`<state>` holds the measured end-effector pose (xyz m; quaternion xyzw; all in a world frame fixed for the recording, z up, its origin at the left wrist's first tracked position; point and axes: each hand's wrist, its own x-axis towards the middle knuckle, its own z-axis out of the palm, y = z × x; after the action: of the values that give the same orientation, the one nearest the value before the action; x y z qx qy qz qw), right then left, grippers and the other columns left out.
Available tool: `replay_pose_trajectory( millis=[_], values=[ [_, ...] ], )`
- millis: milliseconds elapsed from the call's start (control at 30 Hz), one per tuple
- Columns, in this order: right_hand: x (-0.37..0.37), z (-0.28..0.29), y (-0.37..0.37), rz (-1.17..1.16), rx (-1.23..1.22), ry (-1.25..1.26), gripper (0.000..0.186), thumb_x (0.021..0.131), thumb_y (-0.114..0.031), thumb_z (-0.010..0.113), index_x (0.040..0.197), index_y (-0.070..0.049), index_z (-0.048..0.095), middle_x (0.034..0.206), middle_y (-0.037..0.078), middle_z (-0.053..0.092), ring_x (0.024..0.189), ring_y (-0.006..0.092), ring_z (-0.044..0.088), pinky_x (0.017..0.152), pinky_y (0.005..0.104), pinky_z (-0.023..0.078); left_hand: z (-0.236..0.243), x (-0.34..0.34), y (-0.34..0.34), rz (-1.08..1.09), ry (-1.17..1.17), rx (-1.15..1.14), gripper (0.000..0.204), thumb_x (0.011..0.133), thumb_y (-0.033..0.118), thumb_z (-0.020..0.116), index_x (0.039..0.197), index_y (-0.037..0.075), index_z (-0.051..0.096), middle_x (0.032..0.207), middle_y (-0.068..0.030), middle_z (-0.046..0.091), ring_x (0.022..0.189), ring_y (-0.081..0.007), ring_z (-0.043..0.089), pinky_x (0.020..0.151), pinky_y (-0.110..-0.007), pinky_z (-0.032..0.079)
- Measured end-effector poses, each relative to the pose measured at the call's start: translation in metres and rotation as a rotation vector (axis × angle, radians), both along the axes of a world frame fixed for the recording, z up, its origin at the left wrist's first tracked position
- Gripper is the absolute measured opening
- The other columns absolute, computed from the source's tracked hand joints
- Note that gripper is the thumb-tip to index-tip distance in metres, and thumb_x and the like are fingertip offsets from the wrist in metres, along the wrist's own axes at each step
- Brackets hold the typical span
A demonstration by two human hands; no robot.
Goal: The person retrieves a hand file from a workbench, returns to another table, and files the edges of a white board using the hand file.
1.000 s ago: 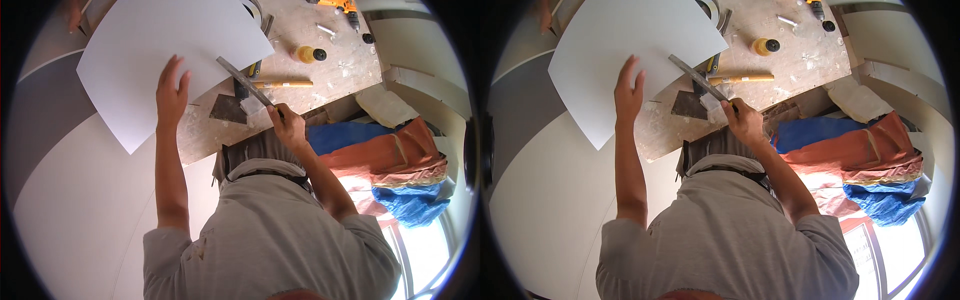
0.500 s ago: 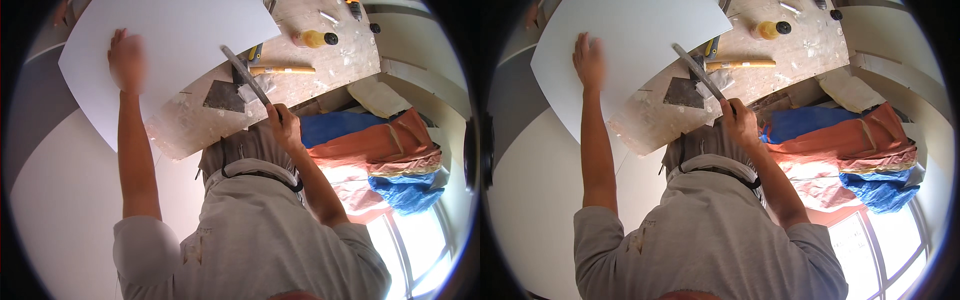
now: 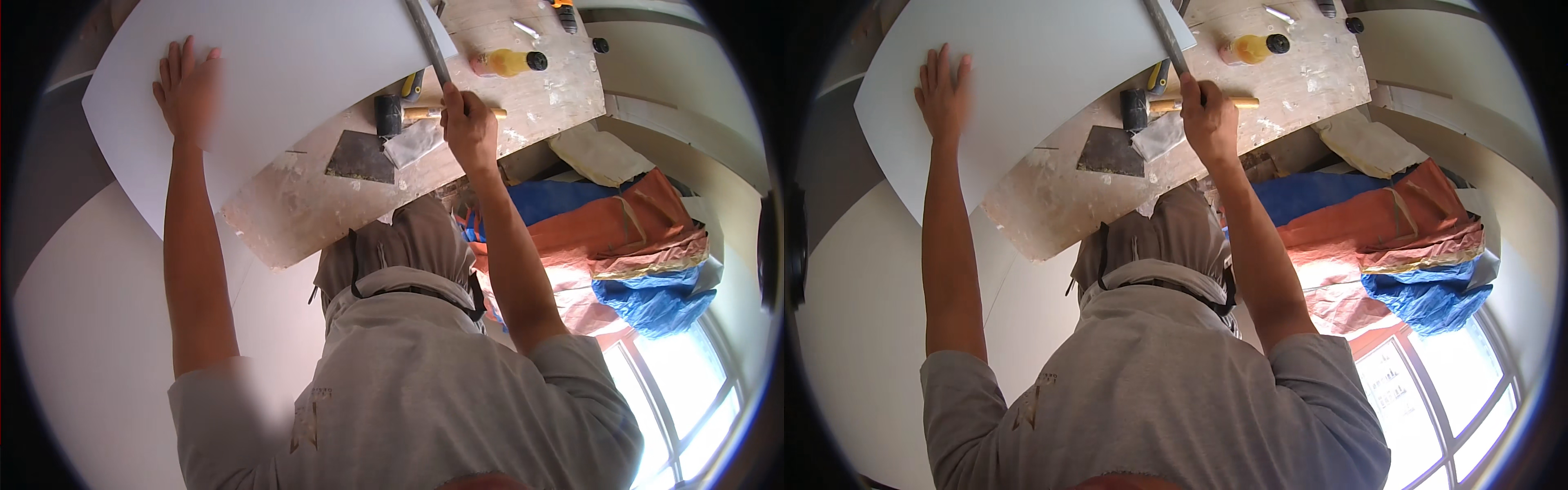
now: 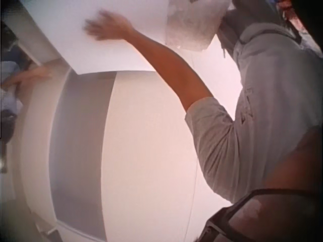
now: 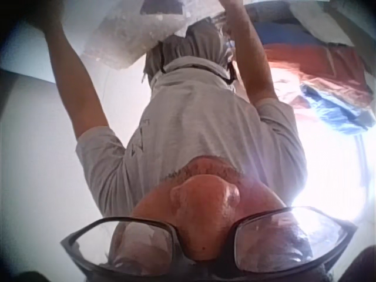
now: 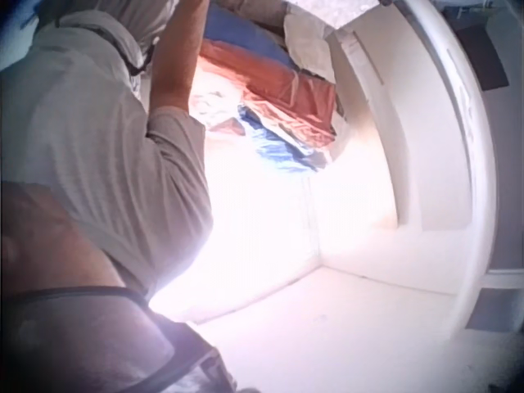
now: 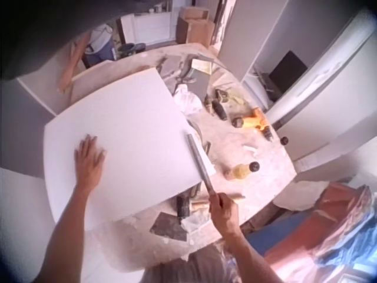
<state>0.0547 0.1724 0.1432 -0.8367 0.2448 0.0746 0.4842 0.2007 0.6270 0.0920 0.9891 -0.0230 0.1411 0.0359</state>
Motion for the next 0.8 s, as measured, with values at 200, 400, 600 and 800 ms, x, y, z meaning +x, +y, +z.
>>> replay_pose_trajectory(
  millis=[200,400,600,800],
  values=[
    [-0.093,0.016,-0.008,0.067,-0.084,-0.042,0.037,0.11,-0.034,0.071,0.093,-0.001,0.071,0.065,0.016,0.062,0.055,0.0302,0.062,0.056,0.0435,0.049,0.04,-0.022,-0.079,-0.231,0.109,-0.568,0.048,0.11,0.041,0.068,0.152,0.017,0.066,0.157,-0.0115,0.064,0.147,-0.0352,0.057,0.125,-0.057,0.039],
    [-0.133,0.013,-0.022,0.095,-0.048,0.036,0.031,0.11,-0.029,0.072,0.1,0.001,0.074,0.068,0.008,0.064,0.06,0.013,0.058,0.057,0.0344,0.047,0.048,-0.075,-0.229,-0.682,0.081,-0.46,0.03,0.1,0.019,0.081,0.129,0.014,0.08,0.144,-0.0022,0.074,0.141,-0.0291,0.064,0.124,-0.054,0.041],
    [-0.08,0.005,-0.015,0.162,-0.006,0.014,0.031,0.109,-0.032,0.071,0.096,-0.004,0.073,0.069,0.02,0.065,0.062,0.0407,0.068,0.059,0.0484,0.051,0.04,-0.044,-0.219,-0.633,0.084,-0.391,0.027,0.099,0.016,0.081,0.125,0.019,0.084,0.139,0.0013,0.078,0.143,-0.0302,0.063,0.126,-0.056,0.037],
    [-0.009,-0.007,-0.008,0.216,-0.087,-0.117,0.037,0.108,-0.037,0.072,0.091,-0.004,0.069,0.068,0.021,0.066,0.065,0.0453,0.068,0.059,0.0524,0.051,0.032,0.016,-0.199,-0.607,-0.07,-0.311,0.03,0.101,0.017,0.079,0.13,0.021,0.082,0.139,0.0006,0.078,0.142,-0.0338,0.064,0.124,-0.056,0.038]
  ],
)
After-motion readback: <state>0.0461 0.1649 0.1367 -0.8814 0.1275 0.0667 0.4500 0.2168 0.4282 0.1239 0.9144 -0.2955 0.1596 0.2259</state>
